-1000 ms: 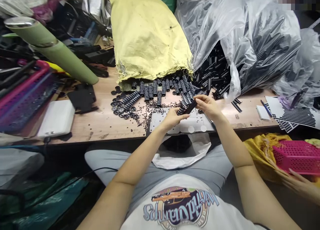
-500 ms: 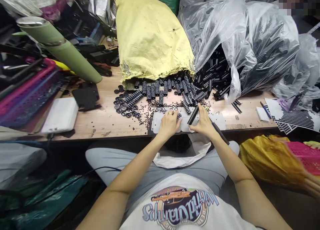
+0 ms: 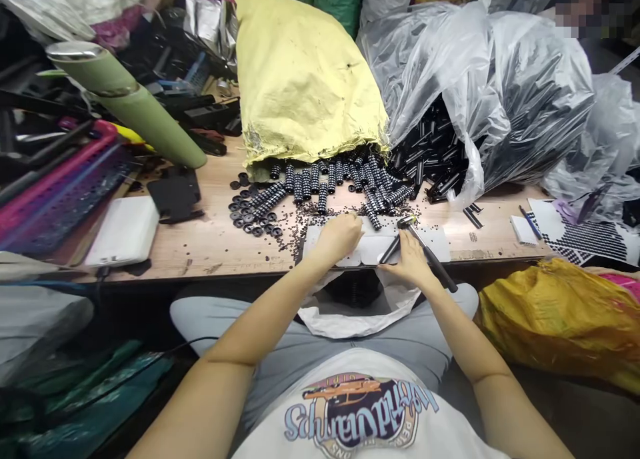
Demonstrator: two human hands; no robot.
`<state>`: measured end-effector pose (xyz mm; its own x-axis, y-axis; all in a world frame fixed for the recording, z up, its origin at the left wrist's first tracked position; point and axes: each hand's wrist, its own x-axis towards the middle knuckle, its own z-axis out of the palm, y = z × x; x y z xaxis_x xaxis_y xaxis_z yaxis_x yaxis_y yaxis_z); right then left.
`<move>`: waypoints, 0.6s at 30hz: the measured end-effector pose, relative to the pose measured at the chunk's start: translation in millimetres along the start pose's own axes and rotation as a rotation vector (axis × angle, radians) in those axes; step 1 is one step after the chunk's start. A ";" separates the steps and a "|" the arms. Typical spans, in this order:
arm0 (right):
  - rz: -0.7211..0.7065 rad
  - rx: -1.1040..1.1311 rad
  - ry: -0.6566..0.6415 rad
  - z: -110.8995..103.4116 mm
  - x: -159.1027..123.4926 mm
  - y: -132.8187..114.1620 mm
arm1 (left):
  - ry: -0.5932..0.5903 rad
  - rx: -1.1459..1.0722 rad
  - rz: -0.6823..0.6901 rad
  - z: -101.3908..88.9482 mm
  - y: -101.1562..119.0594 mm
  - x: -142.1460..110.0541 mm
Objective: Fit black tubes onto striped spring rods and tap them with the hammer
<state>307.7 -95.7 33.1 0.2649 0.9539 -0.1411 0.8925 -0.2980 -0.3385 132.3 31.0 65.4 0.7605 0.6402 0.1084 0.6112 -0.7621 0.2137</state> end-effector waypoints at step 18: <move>-0.448 0.524 0.132 -10.3 -0.2 -16.8 | 0.130 -1.831 -0.521 19.8 24.4 -9.0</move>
<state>296.4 -90.5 48.4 -0.0155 0.9756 0.2191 0.6414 0.1778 -0.7464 144.7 4.7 50.4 0.5320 0.8082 -0.2527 -0.2731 0.4463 0.8522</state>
